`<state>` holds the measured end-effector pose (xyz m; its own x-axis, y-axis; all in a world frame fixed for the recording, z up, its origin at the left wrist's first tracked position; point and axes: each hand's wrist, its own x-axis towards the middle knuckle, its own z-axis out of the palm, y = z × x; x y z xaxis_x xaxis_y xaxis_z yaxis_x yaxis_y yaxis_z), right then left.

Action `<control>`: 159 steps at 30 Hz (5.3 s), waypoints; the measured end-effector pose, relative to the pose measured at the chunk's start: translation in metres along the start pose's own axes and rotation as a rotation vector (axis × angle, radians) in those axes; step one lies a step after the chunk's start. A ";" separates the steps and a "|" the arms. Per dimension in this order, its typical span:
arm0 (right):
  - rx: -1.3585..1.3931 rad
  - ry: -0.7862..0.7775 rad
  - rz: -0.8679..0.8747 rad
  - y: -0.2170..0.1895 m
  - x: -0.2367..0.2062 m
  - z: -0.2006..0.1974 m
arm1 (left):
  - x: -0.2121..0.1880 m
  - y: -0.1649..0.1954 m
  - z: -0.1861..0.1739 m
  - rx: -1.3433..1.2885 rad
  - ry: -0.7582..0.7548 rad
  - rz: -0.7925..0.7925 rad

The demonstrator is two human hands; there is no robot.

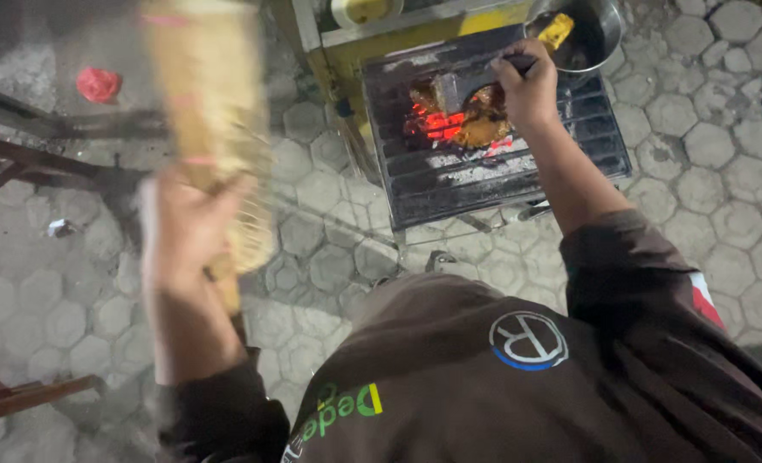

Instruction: The person grills chicken pieces on a charcoal grill, fanning the coals with a woven fan and basting the meat with a brush from a metal container. They turn the chicken with tongs to cook both sides.

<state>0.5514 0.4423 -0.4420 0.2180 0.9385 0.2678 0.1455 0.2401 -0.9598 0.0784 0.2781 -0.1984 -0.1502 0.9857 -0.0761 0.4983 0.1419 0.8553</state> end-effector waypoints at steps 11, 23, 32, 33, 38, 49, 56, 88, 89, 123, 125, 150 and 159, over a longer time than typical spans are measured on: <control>0.314 0.364 0.207 0.024 -0.004 -0.071 | 0.027 -0.019 0.039 -0.098 -0.236 0.252; -0.345 0.194 -0.270 -0.006 0.044 -0.112 | 0.025 0.022 0.032 0.276 -0.115 -0.211; -0.711 -0.029 -0.231 -0.020 0.052 -0.082 | 0.011 0.030 0.024 0.236 -0.143 0.017; -0.696 -0.017 -0.227 -0.024 0.055 -0.081 | 0.012 0.032 0.021 0.266 -0.120 -0.035; -0.914 -0.196 -0.476 -0.044 0.069 -0.079 | 0.016 0.036 0.010 0.281 0.197 -0.085; -0.356 0.066 -0.045 0.013 0.051 -0.064 | 0.012 0.033 0.018 0.187 0.103 0.191; -0.474 0.237 -0.119 0.050 0.089 -0.061 | 0.020 0.059 0.024 0.466 -0.096 -0.191; 0.439 0.625 0.182 0.043 -0.087 -0.100 | 0.028 0.015 0.004 -0.098 -0.039 -0.027; 0.412 0.640 0.201 0.041 -0.091 -0.100 | 0.029 0.012 0.003 -0.166 -0.033 0.151; -0.520 0.328 -0.341 0.010 0.032 -0.151 | 0.021 -0.041 0.044 0.147 -0.101 0.144; -0.726 0.364 -0.251 0.014 0.045 -0.145 | 0.019 -0.044 0.036 0.052 -0.216 0.124; -0.503 0.209 -0.348 0.007 0.055 -0.123 | 0.003 0.006 0.066 0.067 0.246 -0.068; -0.325 0.248 -0.240 0.012 0.072 -0.133 | -0.005 -0.005 0.058 0.160 0.285 -0.022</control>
<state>0.6970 0.4796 -0.4233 0.3593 0.7691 0.5286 0.5058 0.3156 -0.8029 0.1259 0.2778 -0.2316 -0.3838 0.9206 0.0721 0.6171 0.1976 0.7617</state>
